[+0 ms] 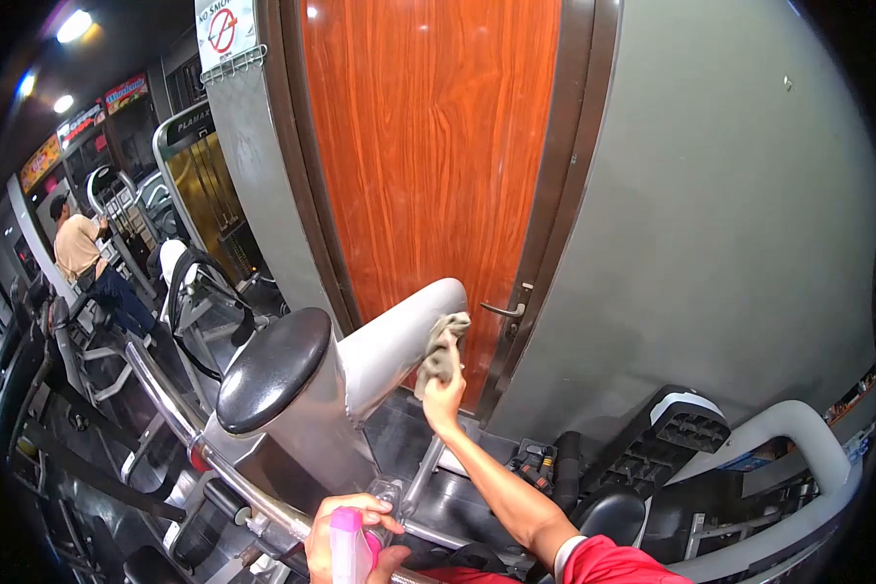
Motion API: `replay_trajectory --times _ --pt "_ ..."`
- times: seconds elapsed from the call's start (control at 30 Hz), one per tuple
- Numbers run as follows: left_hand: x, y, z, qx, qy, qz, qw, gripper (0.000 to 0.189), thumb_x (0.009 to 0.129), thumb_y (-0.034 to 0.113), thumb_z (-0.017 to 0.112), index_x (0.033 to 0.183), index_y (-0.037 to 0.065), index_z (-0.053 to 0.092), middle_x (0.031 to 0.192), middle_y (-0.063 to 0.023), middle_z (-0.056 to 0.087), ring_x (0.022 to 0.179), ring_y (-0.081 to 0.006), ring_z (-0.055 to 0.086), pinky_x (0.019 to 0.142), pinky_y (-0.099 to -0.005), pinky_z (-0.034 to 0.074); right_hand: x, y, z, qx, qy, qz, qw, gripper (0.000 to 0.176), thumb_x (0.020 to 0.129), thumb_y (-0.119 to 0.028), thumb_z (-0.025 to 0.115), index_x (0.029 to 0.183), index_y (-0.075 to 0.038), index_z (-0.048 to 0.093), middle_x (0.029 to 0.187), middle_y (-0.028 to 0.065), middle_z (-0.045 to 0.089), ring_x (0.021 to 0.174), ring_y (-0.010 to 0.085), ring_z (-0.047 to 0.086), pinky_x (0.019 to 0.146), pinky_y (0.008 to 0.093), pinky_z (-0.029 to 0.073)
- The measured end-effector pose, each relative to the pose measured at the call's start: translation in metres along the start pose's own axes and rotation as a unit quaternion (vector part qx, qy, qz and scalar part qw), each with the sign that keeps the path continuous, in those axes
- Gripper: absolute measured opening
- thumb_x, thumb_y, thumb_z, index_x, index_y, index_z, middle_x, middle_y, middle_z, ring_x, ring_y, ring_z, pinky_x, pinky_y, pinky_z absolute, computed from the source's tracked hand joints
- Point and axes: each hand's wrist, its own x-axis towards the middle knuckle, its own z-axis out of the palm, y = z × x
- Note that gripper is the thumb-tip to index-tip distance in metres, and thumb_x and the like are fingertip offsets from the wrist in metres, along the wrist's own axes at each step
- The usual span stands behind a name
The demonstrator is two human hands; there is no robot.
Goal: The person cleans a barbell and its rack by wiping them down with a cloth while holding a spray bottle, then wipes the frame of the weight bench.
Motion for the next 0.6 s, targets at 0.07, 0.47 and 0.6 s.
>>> replay_trajectory --times 0.07,0.47,0.6 --pt "0.001 0.000 -0.001 0.027 -0.003 0.019 0.999 0.030 0.074 -0.001 0.055 0.103 -0.005 0.050 0.089 -0.0132 0.056 0.068 -0.0186 0.061 0.060 -0.0272 0.047 0.005 0.011 -0.002 -0.068 -0.033 0.133 0.988 0.026 0.089 -0.009 0.050 0.112 0.003 0.051 0.103 0.0122 0.060 0.088 0.0184 0.057 0.081 0.0294 0.045" --pt "-0.002 0.002 0.001 0.008 -0.006 -0.010 1.000 0.030 0.080 0.008 0.056 0.105 -0.006 0.049 0.093 -0.0135 0.053 0.072 -0.0194 0.060 0.067 -0.0278 0.047 -0.041 -0.120 -0.037 0.337 -0.286 0.495 0.748 0.037 0.097 -0.030 0.041 0.118 0.000 0.048 0.112 0.0084 0.058 0.104 0.0194 0.057 0.091 0.0337 0.046" --pt "-0.003 -0.002 -0.002 0.033 -0.015 0.015 0.999 0.033 0.081 0.012 0.057 0.107 -0.006 0.048 0.088 -0.0124 0.056 0.071 -0.0179 0.059 0.068 -0.0270 0.046 -0.039 -0.133 -0.054 0.305 -0.210 0.427 0.825 0.038 0.097 -0.028 0.042 0.122 0.000 0.047 0.117 0.0104 0.055 0.107 0.0189 0.055 0.091 0.0333 0.045"
